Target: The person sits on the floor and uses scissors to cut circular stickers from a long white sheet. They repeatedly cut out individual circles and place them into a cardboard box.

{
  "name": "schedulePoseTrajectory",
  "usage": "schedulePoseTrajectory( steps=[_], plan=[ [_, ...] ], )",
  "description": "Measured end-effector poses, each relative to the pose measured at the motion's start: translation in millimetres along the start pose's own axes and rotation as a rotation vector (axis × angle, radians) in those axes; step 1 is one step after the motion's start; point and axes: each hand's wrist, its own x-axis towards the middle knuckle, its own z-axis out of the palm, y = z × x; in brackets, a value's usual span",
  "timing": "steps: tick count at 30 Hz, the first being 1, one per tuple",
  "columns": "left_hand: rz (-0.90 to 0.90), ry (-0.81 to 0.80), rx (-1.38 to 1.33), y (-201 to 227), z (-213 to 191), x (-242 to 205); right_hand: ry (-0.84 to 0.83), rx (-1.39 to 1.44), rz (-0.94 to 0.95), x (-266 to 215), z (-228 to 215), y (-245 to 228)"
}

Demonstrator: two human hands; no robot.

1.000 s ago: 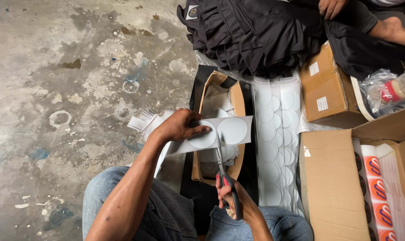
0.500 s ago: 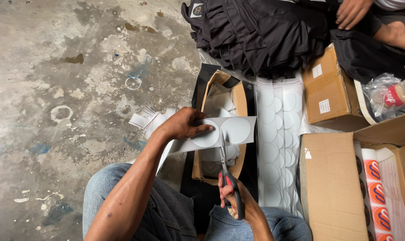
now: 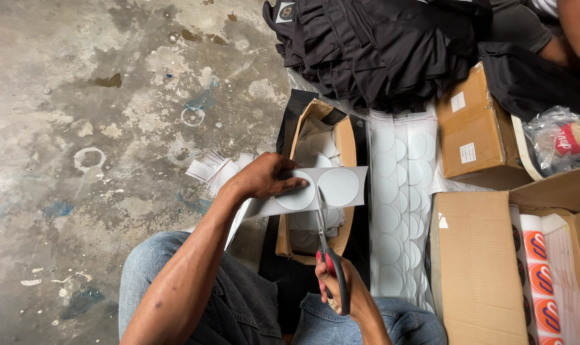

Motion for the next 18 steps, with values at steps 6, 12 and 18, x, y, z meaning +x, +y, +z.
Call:
schedulePoseTrajectory(
  steps=[6, 12, 18],
  plan=[
    [-0.025, -0.002, -0.037, -0.2, 0.1, -0.5, -0.003, -0.027, -0.149, 4.7, -0.4, 14.6],
    [-0.094, -0.097, -0.077, 5.1, 0.4, -1.1, -0.096, 0.125, -0.114, 12.8, -7.5, 20.0],
    [-0.075, -0.113, -0.100, -0.7, 8.8, 1.7, -0.080, 0.109, -0.197, 20.8, -2.6, 20.4]
  ],
)
